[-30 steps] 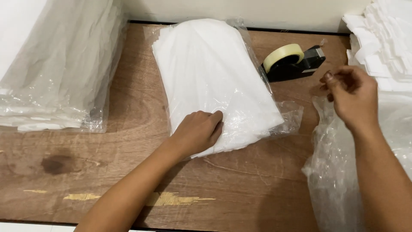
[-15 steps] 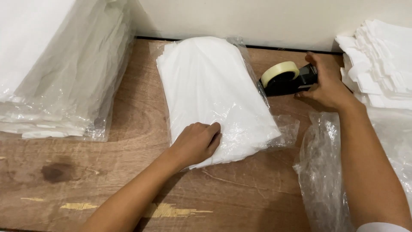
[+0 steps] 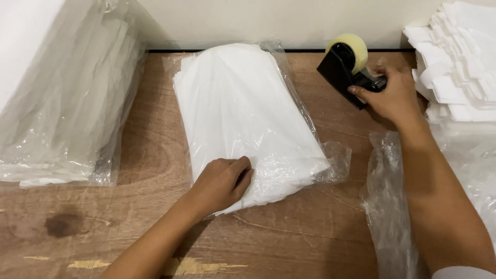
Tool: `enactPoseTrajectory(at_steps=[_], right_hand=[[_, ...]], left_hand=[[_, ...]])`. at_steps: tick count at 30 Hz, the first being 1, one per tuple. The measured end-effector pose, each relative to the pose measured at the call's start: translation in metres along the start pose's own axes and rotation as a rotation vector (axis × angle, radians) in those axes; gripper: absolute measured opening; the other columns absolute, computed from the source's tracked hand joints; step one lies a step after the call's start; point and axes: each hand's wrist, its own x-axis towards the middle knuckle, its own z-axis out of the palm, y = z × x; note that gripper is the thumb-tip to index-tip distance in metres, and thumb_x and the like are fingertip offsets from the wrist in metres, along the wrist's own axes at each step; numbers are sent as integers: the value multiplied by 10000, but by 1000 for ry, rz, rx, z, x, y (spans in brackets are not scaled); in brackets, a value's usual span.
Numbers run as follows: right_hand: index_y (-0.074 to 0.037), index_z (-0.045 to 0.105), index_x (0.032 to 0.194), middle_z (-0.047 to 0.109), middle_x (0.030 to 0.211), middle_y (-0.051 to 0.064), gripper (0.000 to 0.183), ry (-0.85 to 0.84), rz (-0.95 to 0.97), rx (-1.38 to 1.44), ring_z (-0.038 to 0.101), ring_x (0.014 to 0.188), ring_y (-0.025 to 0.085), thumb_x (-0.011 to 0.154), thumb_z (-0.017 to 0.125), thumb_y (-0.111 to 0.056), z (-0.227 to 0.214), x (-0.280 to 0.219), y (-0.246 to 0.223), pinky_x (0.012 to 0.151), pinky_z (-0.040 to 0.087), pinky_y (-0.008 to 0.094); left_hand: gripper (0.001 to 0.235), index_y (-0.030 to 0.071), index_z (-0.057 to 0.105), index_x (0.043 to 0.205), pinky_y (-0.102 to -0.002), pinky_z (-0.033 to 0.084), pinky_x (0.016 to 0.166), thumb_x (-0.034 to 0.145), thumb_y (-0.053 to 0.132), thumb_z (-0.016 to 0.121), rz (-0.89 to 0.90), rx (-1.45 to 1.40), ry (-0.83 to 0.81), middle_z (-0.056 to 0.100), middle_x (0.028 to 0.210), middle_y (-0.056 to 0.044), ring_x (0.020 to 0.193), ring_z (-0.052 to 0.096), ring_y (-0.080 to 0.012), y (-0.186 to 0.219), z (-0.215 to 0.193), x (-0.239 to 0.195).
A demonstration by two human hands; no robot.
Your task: Folding white plastic bags and organizing them into neat stacks or clear plastic sleeves on a wooden workbench.
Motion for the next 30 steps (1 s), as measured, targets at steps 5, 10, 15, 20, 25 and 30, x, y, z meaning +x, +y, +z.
enactPoseTrajectory(at_steps=[5, 10, 15, 20, 25, 30], right_hand=[[-70, 601, 1121, 540, 1320, 111, 446, -114, 87, 169, 490, 1169, 290, 853, 689, -416, -9, 4, 1, 909, 380, 429], [-54, 553, 1204, 548, 1294, 81, 364, -177, 250, 509, 602, 995, 256, 978, 534, -338, -13, 5, -4, 704, 582, 345], [-75, 634, 1058, 631, 1068, 104, 355, -146, 297, 605, 625, 828, 199, 1026, 488, -397, -12, 9, 3, 705, 568, 274], [-87, 628, 1067, 620, 1121, 78, 264, -132, 329, 630, 611, 876, 179, 1024, 489, -307, -10, 10, 3, 678, 567, 267], [-81, 619, 1044, 611, 1152, 74, 224, -114, 325, 641, 621, 900, 179, 1017, 500, -269, -6, 14, 8, 656, 577, 241], [-87, 556, 1140, 563, 1241, 44, 224, -93, 366, 746, 588, 1078, 186, 954, 562, -212, -8, 14, 4, 745, 617, 305]], left_hand=[[187, 50, 519, 798, -383, 338, 440, 941, 168, 499, -49, -5, -35, 540, 543, -88, 434, 469, -272, 2, -2, 0], [196, 55, 516, 789, -371, 335, 455, 947, 168, 490, -61, -15, -44, 545, 548, -77, 441, 472, -255, 4, -4, 1], [203, 59, 525, 785, -377, 341, 460, 945, 179, 490, -85, 1, -62, 551, 551, -78, 445, 479, -260, 5, -4, 1], [187, 56, 529, 794, -376, 347, 450, 939, 171, 496, -69, 7, -50, 554, 554, -79, 447, 486, -258, 3, -2, 1], [180, 56, 519, 783, -380, 341, 447, 929, 161, 513, -50, 1, -25, 539, 534, -80, 434, 466, -268, 2, -1, -1], [187, 65, 504, 775, -373, 325, 443, 934, 163, 503, -48, 9, -17, 517, 525, -66, 424, 442, -256, 0, 1, -1]])
